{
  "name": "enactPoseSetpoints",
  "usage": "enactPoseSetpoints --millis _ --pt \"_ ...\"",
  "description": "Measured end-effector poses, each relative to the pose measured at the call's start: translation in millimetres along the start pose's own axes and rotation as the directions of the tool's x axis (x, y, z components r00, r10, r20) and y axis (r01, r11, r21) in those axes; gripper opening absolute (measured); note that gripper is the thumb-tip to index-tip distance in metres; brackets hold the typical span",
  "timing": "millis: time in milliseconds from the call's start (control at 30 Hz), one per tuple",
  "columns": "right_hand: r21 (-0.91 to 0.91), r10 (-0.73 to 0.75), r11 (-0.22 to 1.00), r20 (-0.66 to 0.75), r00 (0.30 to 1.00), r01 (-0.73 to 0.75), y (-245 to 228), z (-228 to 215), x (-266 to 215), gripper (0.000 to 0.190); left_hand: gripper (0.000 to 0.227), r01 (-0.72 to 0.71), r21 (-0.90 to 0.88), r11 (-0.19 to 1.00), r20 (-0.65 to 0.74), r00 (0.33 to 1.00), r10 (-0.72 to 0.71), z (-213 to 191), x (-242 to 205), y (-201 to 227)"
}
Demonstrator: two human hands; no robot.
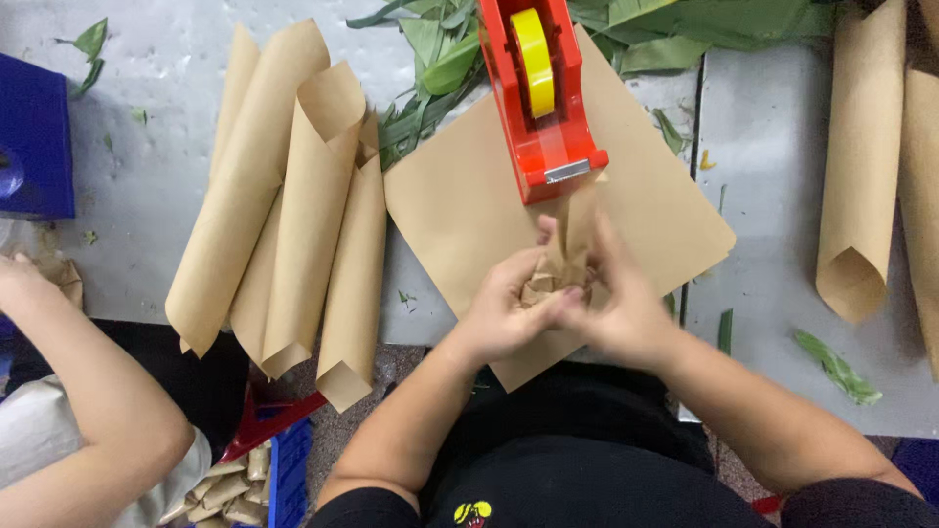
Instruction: The person wraps small plastic-wrapped items in green leaves and then encloses them in brown paper. They fold the paper into a cone shape, secure the ends with tape from a dispenser, and place the finished bundles on the table. The process is repeated for multiple items.
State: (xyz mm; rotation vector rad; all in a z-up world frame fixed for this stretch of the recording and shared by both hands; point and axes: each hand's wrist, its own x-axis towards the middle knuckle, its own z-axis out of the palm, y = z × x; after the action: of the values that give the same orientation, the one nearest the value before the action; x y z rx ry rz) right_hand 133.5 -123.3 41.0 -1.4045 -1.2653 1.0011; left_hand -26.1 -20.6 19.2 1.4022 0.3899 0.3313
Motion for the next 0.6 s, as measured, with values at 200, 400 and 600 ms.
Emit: enactPoseSetpoints --millis 200,400,600 --pt "-0.234 -0.002 0.972 0.037 0.999 0.011 -6.0 -36.4 2.6 0.04 0.023 -0.307 0.216 0.927 0.244 0.936 0.253 -9.0 14.1 0.9" --pt "-0.552 -0.383 0.692 0.267 0.884 0.466 -10.0 -37.2 18.5 0.057 0.024 -0.304 0.252 0.919 0.154 0.95 0.272 1.1 2.8 -11.5" --pt "-0.518 -0.324 0.74 0.282 0.903 0.428 -21.4 -20.8 8.4 0.103 0.039 -0.283 0.276 0.919 0.001 0.956 0.294 7.0 2.4 -7.0"
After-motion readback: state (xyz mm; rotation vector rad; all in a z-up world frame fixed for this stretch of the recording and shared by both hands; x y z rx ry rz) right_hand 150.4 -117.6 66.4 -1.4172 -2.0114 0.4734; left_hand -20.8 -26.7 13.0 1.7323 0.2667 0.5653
